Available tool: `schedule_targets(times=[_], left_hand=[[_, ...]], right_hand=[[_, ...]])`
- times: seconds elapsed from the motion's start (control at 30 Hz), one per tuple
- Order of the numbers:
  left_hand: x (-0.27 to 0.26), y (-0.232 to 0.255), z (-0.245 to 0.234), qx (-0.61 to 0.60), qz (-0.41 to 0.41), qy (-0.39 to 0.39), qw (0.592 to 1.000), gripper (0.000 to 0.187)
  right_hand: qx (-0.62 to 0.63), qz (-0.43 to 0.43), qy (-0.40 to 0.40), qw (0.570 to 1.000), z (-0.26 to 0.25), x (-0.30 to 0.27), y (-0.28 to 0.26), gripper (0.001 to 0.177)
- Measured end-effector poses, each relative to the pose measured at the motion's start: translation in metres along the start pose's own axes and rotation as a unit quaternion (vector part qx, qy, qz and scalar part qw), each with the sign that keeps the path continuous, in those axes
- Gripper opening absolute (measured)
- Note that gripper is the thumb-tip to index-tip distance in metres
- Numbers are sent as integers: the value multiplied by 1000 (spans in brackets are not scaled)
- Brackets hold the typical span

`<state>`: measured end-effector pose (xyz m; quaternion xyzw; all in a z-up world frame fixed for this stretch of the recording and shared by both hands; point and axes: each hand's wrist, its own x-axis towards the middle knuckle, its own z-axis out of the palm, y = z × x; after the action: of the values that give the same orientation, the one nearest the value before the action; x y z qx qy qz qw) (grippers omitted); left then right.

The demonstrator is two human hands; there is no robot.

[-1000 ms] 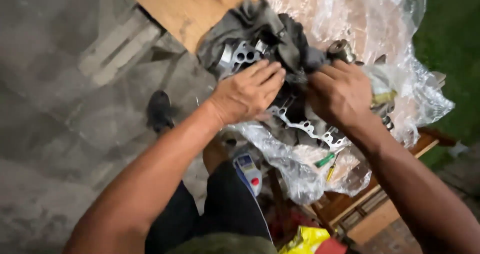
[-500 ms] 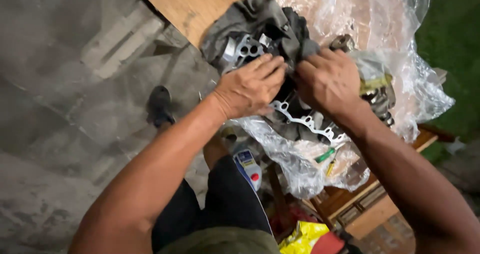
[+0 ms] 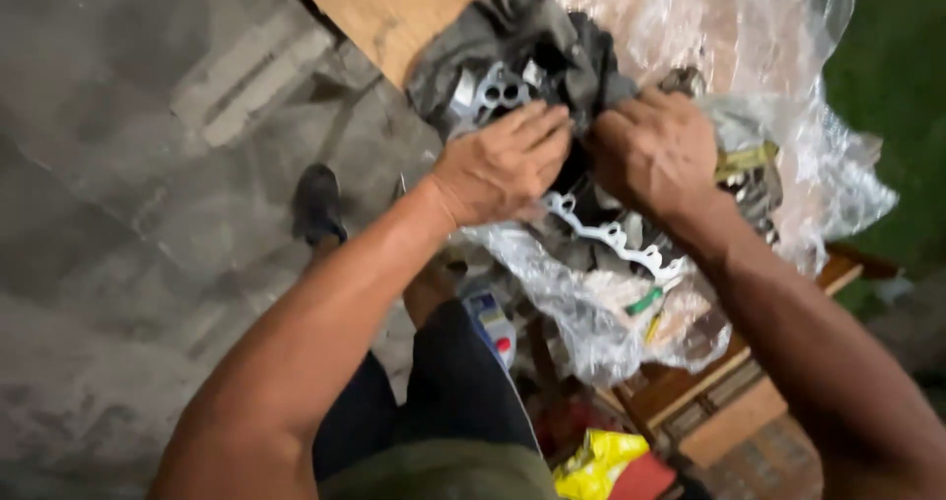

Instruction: Cleaning and inspecting an engine camshaft housing using a brush and marker on a workbench.

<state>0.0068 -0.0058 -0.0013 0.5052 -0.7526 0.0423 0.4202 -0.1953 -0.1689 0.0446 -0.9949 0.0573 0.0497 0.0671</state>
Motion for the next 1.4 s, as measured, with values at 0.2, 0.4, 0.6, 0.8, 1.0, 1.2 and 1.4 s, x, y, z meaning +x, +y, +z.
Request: schedule_targets(times=[0.2,0.4,0.6,0.8,1.0,1.2,1.4], left_hand=[[-10,-1,21,-10,9,-53,999,73],[-9,3,22,-30,1,-59,998,80],[-9,4,22,-13,3,-45,999,61],[-10,4,22,-34,-3,-47,998,64],[-8,5,16,-16,-5,-43,999,53],[0,3,6,-8,2,-30,1000,42],[-12,3,24,-11,6,-55,998,49]], right_hand=[[-13,6,9,1000,14,-13,8,22],[-1,7,10,1000,6,-10,5,21],[7,14,-18,1000,-14,-3,-3,17],[-24,14,-9,1000,1,-18,2,21],[-31,-3,4,999,4,-11,4,23],[-31,-2,-1,1000,-7,2,-4,19],[-22,-2,13,1000,5,-2,-2,18]])
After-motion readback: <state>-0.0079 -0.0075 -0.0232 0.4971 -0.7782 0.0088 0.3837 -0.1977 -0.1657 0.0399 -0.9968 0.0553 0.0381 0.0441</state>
